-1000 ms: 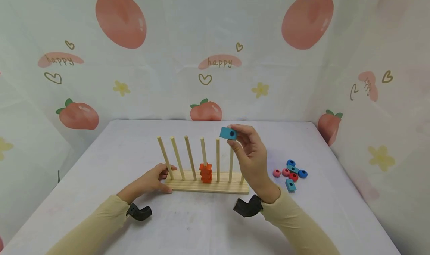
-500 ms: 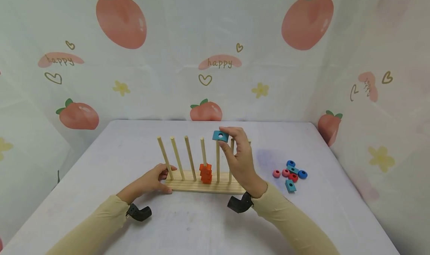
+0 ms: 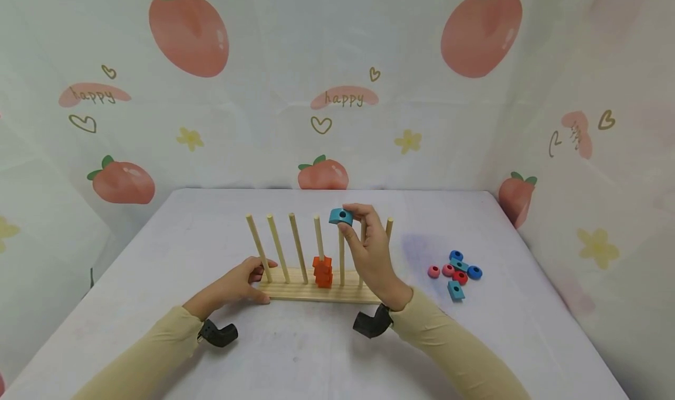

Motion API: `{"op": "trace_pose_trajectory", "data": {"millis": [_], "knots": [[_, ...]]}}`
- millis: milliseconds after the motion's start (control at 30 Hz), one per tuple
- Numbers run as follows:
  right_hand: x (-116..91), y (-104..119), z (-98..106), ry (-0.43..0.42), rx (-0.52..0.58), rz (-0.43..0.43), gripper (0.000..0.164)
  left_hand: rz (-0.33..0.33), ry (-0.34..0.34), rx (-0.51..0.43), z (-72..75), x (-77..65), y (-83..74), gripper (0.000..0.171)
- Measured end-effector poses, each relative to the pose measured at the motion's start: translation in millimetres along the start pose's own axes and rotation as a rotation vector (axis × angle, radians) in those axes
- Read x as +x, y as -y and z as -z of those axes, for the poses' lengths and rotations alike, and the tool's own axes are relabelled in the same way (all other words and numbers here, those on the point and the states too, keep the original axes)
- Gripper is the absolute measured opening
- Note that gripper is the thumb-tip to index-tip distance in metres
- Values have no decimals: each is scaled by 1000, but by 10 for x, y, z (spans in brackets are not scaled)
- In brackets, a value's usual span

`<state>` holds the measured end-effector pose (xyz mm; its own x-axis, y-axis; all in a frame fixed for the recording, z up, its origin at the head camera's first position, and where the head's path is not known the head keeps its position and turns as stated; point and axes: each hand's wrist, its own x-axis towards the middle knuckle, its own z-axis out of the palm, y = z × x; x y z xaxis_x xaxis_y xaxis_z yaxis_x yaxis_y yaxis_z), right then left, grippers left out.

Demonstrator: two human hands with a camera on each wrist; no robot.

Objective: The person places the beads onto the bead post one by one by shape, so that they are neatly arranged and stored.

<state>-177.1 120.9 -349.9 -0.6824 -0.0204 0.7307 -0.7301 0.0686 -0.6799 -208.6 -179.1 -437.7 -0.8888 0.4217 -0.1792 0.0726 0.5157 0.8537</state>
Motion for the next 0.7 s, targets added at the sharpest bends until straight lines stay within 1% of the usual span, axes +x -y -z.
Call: {"op": "trace_pose_trajectory", "data": {"millis": [133,400,600,700], "knots": [[-14,9,-7,-2,13,-56,33,-9,3,-7,6,4,8,76],[-7,28,2,-17,36,-125,32,-12,5,-19,12,2,-1,76],[-13,37,6,-13,93,-224,30,-6,5,-20,7,7,2,76],[-36,27,5,-15,100,-271,30,-5,5,-13,3,8,3,75]]}}
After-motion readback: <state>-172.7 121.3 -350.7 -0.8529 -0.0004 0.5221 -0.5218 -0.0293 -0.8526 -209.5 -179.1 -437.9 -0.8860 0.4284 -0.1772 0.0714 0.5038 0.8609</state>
